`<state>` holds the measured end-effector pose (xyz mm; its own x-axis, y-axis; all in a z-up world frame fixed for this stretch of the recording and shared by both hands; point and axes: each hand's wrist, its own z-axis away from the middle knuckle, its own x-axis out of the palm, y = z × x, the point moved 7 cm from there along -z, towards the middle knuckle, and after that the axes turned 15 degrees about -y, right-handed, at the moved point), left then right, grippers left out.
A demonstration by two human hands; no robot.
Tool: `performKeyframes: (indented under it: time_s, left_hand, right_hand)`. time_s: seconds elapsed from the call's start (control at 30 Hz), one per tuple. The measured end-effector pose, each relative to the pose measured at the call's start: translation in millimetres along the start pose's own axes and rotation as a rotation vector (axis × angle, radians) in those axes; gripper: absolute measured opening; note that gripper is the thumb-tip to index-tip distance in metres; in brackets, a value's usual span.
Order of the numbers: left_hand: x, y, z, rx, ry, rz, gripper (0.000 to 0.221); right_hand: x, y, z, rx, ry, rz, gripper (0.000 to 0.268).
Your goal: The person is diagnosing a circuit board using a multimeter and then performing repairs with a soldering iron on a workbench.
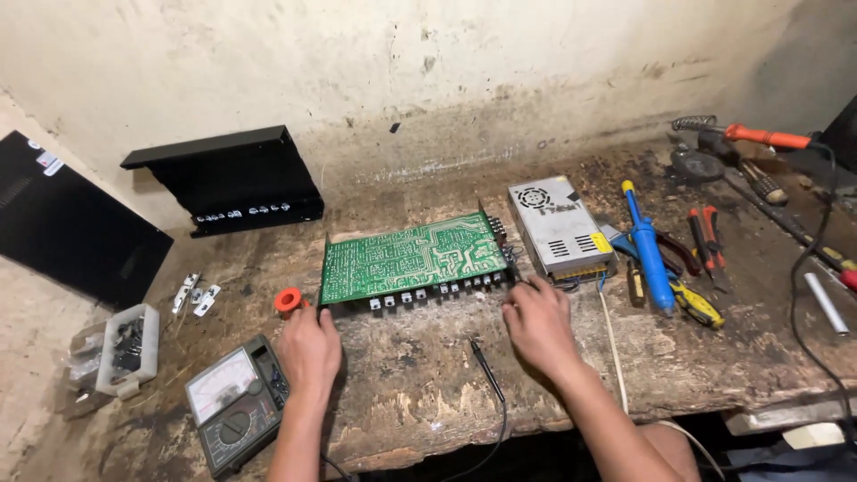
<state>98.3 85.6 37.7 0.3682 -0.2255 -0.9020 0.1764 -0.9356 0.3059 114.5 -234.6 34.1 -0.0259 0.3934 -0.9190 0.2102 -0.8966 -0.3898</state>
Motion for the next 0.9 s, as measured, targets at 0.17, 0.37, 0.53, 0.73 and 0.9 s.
performKeyframes:
  time_s: [0.17, 0.37, 0.53, 0.73, 0.9]
  left_hand:
    - [-85.0, 33.6, 6.3, 0.136, 0.315, 0.088, 0.024]
    - [-120.4, 42.3, -8.7, 0.297, 0.579, 0.252, 0.030]
    - [-136.9, 52.0, -25.1, 0.339, 0.688, 0.335, 0.035]
    - [-147.2, 64.9, -40.3, 0.345, 0.648, 0.254, 0.040]
    - [-125.4, 44.9, -67.2, -0.055, 0.174, 0.169, 0.051]
  right_hand:
    - [-67.3, -10.4, 23.5, -0.191, 0.212, -0.440, 0.008]
    - [-114.0, -18.1, 30.8, -0.329, 0.309, -0.879, 0.007]
    - [-134.7, -16.9, 17.5, -0.469, 0.380, -1.018, 0.007]
    - [-129.4, -19.0, 13.9, -0.500, 0.404, -0.931, 0.005]
    - [-135.1, -17.0, 16.0, -0.442, 0.359, -0.879, 0.005]
